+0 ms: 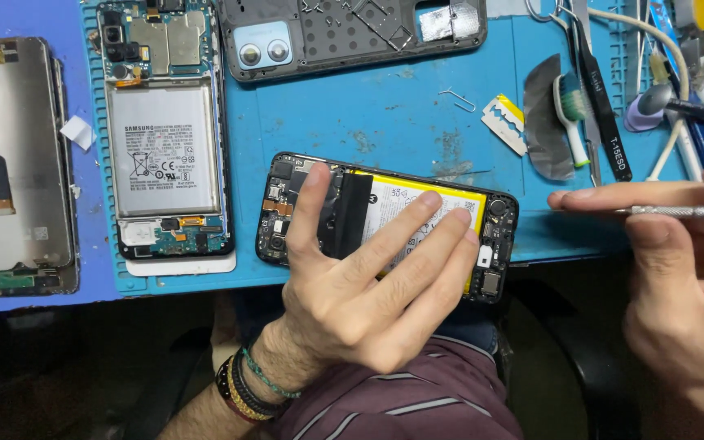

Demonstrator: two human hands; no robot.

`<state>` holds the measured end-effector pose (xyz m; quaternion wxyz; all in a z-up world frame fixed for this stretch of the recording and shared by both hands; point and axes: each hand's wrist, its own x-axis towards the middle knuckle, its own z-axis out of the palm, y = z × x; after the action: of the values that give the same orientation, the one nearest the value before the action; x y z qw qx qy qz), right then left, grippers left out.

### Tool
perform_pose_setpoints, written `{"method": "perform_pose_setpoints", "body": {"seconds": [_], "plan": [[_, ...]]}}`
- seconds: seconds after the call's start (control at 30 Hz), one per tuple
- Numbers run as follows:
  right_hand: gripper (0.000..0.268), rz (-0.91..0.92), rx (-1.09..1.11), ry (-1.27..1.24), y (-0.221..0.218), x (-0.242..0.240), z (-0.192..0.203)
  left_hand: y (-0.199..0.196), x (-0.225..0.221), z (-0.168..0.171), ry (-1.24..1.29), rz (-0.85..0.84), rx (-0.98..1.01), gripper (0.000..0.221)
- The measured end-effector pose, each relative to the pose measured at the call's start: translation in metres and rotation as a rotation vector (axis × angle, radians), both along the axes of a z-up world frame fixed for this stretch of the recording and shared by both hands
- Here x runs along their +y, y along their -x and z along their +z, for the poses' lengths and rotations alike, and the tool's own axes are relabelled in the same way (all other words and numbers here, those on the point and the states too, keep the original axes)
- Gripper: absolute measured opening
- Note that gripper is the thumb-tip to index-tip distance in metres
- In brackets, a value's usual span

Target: Disassembling internal components of a smartphone on a repair workbench.

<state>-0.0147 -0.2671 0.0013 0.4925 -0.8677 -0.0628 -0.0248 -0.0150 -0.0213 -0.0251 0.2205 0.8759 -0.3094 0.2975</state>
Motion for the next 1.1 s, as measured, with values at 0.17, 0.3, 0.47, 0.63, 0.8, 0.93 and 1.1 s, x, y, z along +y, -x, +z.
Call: {"method": "perform_pose_setpoints", "body": {"seconds": [0.17,0.3,0.47,0.63,0.8,0.93,1.1], "plan": [[0.024,0.085,-0.086,-0.062,-0.004,-0.009,-0.011,0.000,0.001,0.027,0.015,-0.005,0.163,0.018],[0.022,0.056,-0.066,-0.101,-0.004,-0.010,-0.013,-0.006,0.036,0.055,-0.235,0.011,0.401,0.077],[0.025,0.109,-0.106,-0.122,-0.007,-0.013,-0.016,-0.016,0.059,0.071,-0.367,0.095,0.481,0.106],[0.027,0.104,-0.135,-0.158,-0.005,-0.012,-0.016,-0.022,0.064,0.071,-0.354,0.048,0.487,0.108],[0.025,0.100,-0.174,-0.100,-0.007,-0.009,-0.012,-0.009,0.059,0.064,-0.294,0.088,0.433,0.096],[0.017,0.052,-0.160,-0.059,-0.005,-0.005,-0.009,0.019,0.045,0.053,-0.272,0.259,0.446,0.102],[0.029,0.092,-0.250,-0.160,-0.006,-0.005,-0.013,0.040,0.043,0.019,-0.336,0.392,0.291,0.103]]}}
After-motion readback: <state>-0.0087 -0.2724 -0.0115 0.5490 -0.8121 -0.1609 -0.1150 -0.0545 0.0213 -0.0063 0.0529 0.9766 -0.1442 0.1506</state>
